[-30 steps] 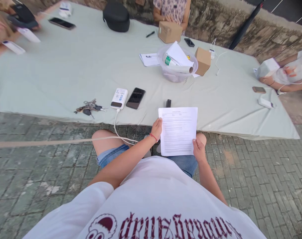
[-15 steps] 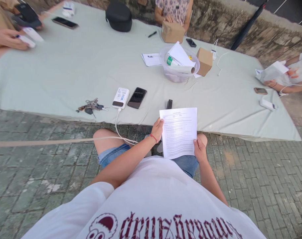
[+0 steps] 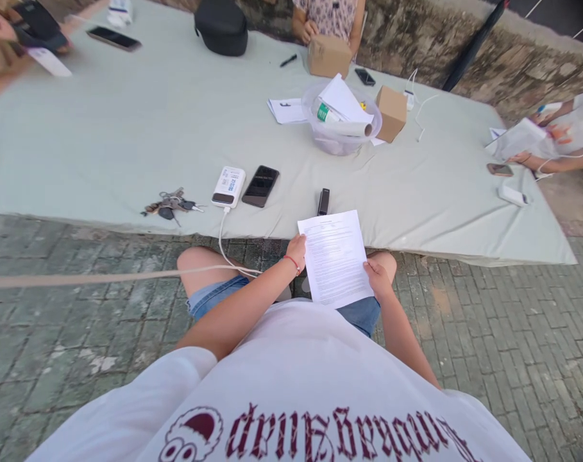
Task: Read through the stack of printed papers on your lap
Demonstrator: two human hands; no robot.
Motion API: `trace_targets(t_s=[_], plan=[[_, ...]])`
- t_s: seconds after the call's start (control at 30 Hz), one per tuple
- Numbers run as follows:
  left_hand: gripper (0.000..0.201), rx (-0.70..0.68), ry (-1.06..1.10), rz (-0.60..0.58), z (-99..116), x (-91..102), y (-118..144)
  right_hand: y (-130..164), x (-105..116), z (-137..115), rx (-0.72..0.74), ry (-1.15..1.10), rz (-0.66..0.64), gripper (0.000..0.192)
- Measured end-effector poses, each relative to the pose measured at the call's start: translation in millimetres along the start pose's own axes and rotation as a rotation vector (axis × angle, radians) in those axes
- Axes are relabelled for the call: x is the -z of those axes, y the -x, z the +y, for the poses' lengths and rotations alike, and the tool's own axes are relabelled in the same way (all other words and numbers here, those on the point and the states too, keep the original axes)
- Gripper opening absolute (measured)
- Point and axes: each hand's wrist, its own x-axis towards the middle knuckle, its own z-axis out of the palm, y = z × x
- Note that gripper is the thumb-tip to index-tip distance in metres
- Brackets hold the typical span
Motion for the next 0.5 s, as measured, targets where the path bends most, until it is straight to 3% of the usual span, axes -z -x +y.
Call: trace_targets(t_s=[0.1, 0.23, 0.5], plan=[[0.005, 0.062, 0.02, 0.077, 1, 0.2, -2, -8, 1, 0, -0.061, -0.108, -0.07, 0.042], [0.007, 0.081, 0.001, 0.059, 2, 0.2, -3, -8, 5, 2, -0.141, -0.248, -0.136, 0.046], [0.01, 0.123, -0.174, 0.081, 11, -12.2, -24, -13, 0, 5, -0.18, -0.261, -0.068, 0.053]])
